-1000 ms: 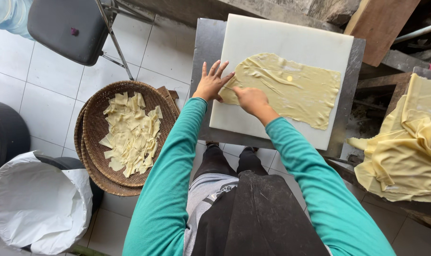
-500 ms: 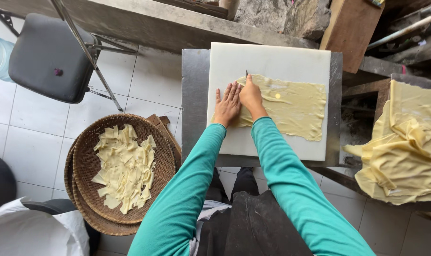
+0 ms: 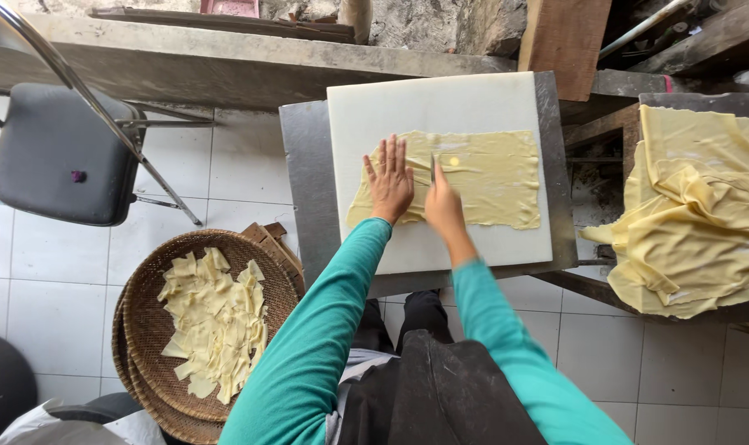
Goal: The person repeatedly takes thin yellow dough sheets from a pile, places them on a white cutting board, and cuts them into strips using a knife. The cut strips are transferred into a woven basket. The person continues this cycle throughout the clip.
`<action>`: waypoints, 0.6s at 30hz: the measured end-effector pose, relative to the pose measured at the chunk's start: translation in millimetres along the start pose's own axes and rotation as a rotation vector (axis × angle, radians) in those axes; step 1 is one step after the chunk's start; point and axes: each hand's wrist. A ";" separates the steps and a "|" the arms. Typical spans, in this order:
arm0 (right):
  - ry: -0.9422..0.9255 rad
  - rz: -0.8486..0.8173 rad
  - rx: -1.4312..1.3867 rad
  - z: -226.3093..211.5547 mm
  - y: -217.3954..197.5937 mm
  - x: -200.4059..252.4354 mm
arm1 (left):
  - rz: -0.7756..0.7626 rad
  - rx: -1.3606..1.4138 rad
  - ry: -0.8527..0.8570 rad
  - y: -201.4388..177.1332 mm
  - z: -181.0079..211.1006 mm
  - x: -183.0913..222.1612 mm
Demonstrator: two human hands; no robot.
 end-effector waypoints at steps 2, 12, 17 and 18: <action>-0.041 0.004 0.012 6.2 10.3 -78.1 | -0.067 -0.031 0.015 16.6 10.7 -8.3; 0.156 -0.261 0.418 -2.5 -0.6 165.1 | -0.067 -0.118 -0.007 26.0 12.1 -14.9; 0.166 -0.130 0.017 33.7 -29.0 112.8 | -0.104 -0.136 -0.069 24.6 34.3 -11.3; 0.201 -0.098 -0.051 40.7 -32.7 69.1 | -0.082 -0.094 -0.040 29.1 42.5 -12.5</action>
Point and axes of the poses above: each hand's wrist, its own x-axis away from the middle knuckle, its own y-axis out of the palm, z = x × y, and after that the axes turned 8 degrees about x, right-handed
